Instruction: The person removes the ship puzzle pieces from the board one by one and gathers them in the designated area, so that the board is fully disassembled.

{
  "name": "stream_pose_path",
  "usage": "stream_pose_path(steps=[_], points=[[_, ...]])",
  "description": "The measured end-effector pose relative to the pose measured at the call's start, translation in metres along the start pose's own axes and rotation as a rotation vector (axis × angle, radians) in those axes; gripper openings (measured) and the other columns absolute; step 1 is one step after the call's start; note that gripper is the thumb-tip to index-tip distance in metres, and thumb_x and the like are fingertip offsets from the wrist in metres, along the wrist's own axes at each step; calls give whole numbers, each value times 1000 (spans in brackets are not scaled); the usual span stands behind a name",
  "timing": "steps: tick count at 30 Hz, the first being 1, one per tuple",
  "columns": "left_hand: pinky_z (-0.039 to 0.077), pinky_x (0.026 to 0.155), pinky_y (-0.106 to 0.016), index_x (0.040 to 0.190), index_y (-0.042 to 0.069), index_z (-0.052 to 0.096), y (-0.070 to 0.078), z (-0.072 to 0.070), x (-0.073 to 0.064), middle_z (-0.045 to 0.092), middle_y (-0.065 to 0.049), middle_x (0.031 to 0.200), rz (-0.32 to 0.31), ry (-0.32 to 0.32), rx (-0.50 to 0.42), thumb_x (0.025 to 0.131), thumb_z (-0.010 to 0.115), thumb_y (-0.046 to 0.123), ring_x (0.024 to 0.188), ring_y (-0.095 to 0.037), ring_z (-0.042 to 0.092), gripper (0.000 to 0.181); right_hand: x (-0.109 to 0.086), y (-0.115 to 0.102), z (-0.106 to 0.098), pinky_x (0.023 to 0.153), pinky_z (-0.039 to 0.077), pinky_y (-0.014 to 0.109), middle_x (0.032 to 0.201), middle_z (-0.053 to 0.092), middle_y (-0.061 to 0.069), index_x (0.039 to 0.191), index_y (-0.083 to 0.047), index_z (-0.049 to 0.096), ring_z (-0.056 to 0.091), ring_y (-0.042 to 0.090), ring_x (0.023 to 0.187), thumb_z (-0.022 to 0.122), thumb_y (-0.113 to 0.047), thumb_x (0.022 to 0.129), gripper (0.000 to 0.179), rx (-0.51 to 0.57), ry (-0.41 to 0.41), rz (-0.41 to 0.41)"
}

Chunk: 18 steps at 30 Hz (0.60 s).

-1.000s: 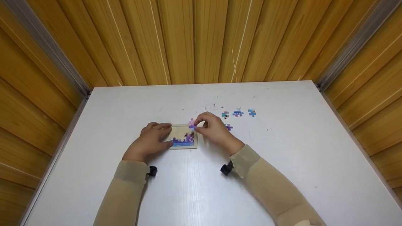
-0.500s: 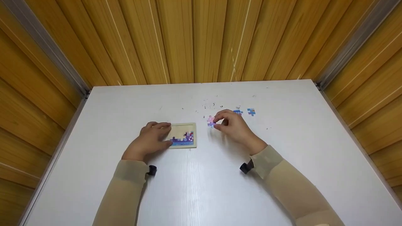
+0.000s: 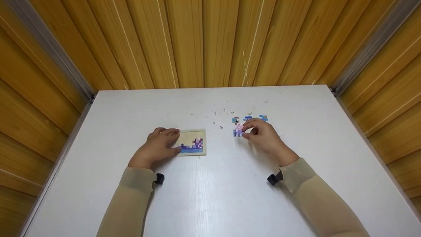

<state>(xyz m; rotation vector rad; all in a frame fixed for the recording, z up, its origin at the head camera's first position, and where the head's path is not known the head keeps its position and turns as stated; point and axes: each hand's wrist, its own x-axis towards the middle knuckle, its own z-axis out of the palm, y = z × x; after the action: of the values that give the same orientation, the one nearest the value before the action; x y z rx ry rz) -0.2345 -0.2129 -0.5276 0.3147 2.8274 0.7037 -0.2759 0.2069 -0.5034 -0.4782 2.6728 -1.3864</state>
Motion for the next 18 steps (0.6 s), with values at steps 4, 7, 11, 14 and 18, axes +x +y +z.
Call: stream_pose_path(steps=[4, 7, 11, 14, 18], points=[[27, 138, -75, 170, 20, 53, 0, 2, 1, 43, 3, 183, -10, 7, 1, 103, 78, 41, 172, -42, 27, 75, -2, 9, -8, 78, 51, 17, 152, 69, 19, 115, -5, 82, 63, 17, 94, 82, -8, 103, 12, -9, 20, 9], [26, 138, -74, 169, 17, 54, 1, 2, 1, 45, 1, 182, 5, 12, 1, 103, 78, 40, 172, -43, 28, 74, -3, 14, -15, 78, 50, 16, 148, 71, 19, 114, -4, 82, 63, 17, 94, 82, -7, 102, 12, -18, 43, 4], [25, 138, -74, 169, 16, 54, 1, 2, 1, 47, -2, 181, 19, 11, 13, 104, 78, 39, 170, -43, 30, 73, -2, 20, -24, 80, 49, 16, 143, 72, 17, 114, -4, 84, 61, 20, 97, 83, -8, 102, 12, -42, 51, 21], [26, 138, -74, 170, 18, 54, 0, 3, 2, 46, 0, 181, 5, 10, 17, 104, 78, 40, 171, -42, 30, 73, -1, 24, -28, 83, 49, 17, 142, 72, 15, 115, -6, 85, 60, 23, 102, 83, -9, 102, 13, -56, 44, 51], [28, 137, -74, 170, 20, 54, -1, 2, 2, 46, 1, 182, -2, 13, 15, 104, 78, 40, 171, -41, 29, 73, 0, 28, -29, 85, 50, 17, 142, 73, 15, 116, -8, 85, 61, 24, 106, 83, -10, 102, 14, -60, 33, 76]])
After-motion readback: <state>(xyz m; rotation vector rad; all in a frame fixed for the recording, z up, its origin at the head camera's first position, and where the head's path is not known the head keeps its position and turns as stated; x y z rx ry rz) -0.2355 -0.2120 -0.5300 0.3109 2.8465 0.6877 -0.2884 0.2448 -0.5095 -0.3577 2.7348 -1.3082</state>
